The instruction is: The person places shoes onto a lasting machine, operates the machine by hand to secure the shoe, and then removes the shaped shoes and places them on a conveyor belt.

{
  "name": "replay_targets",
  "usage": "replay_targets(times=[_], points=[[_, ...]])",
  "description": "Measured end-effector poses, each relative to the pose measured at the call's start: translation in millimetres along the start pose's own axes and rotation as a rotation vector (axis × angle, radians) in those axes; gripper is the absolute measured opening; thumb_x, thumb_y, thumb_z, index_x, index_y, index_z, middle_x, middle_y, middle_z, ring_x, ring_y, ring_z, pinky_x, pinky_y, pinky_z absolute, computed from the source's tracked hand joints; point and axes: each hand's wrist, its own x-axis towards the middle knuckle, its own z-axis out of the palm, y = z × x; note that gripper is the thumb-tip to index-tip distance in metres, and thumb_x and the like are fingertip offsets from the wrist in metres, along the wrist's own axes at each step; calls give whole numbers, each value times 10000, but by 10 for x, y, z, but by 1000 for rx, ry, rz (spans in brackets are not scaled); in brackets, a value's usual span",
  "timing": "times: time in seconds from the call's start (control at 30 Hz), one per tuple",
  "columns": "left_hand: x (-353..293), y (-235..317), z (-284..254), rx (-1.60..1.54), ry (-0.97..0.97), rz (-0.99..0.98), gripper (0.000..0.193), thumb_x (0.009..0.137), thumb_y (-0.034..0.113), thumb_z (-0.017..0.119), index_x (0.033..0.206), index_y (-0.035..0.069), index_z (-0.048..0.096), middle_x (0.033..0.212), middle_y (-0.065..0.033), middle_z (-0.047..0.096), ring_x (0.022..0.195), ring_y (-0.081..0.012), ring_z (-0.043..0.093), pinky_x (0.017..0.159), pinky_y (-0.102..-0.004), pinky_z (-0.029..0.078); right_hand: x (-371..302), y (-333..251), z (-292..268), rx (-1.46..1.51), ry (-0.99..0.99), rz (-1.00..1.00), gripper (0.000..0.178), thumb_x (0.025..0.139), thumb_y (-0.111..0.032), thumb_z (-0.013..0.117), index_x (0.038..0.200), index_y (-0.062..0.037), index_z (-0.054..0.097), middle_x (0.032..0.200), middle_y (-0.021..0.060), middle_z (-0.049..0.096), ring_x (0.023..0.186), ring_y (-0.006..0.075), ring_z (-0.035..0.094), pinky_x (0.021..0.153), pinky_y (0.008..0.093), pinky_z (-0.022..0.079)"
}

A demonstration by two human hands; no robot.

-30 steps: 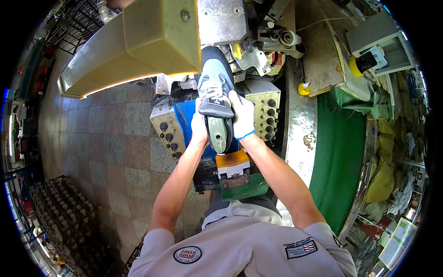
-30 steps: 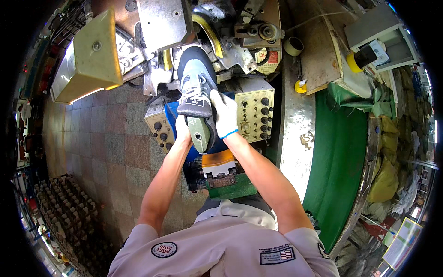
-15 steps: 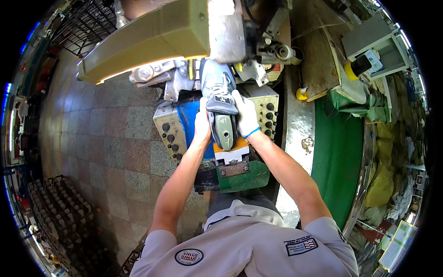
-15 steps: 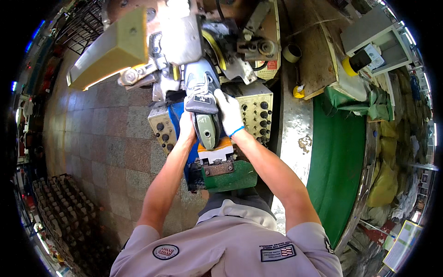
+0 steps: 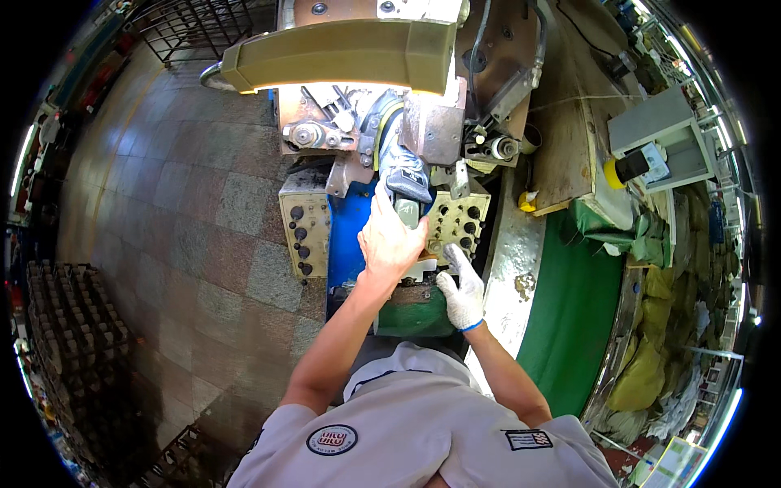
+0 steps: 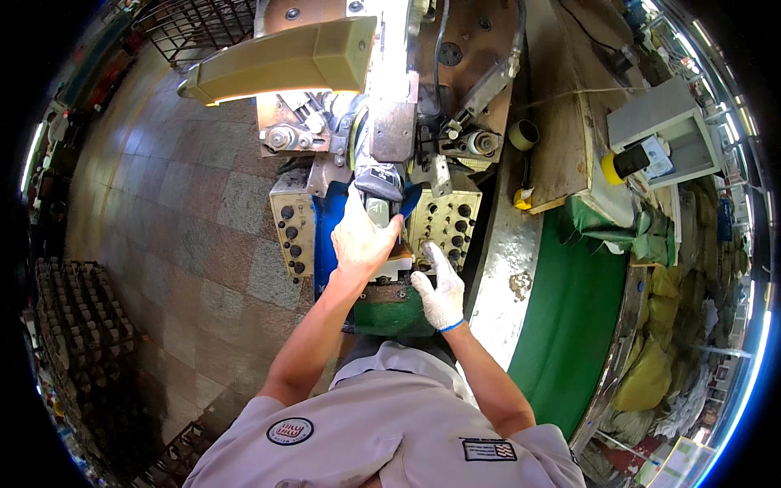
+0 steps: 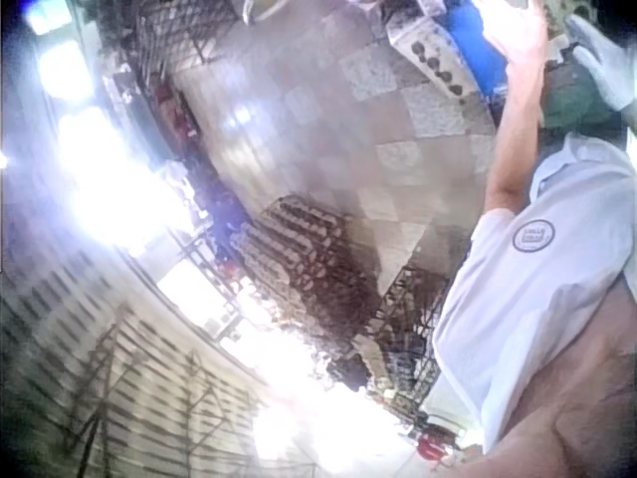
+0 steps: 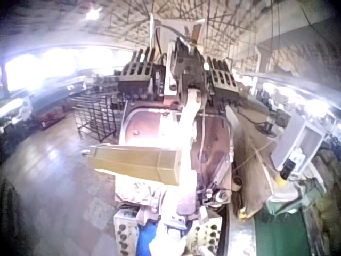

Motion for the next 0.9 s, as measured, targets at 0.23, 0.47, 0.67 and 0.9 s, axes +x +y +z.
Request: replay_targets(times=[0.23,0.47,0.67,0.9], points=[[-5,-18,31,36,-43,-7,925,763,306,787,1475,-40,309,1287,-284,573,1111,-440,621,947,-470,502,2,175,20,4,56,-97,522,924,-218,695,1347,51,550,1273,246,643,1187,349,641,1003,392,497],[-7,1,10,34,-66,-43,947,761,317,801,1480,-48,305,1287,-294,588,1109,-446,624,966,-461,495,-3,129,1,-29,81,-161,497,932,-230,679,1331,40,557,1242,245,650,1151,381,642,978,407,501],[-29,61,8,23,-80,-72,946,766,296,802,1498,-25,296,1327,-283,572,1150,-448,602,989,-466,481,-78,210,-85,-61,88,-120,541,932,-266,681,1355,39,539,1258,245,641,1161,379,636,976,408,502],[-38,13,78,-26,-68,-83,966,774,283,801,1522,-15,268,1409,-263,523,1226,-432,567,1034,-453,461,-296,471,-376,134,132,70,567,966,-213,647,1431,56,465,1344,255,603,1256,315,600,1075,379,450]])
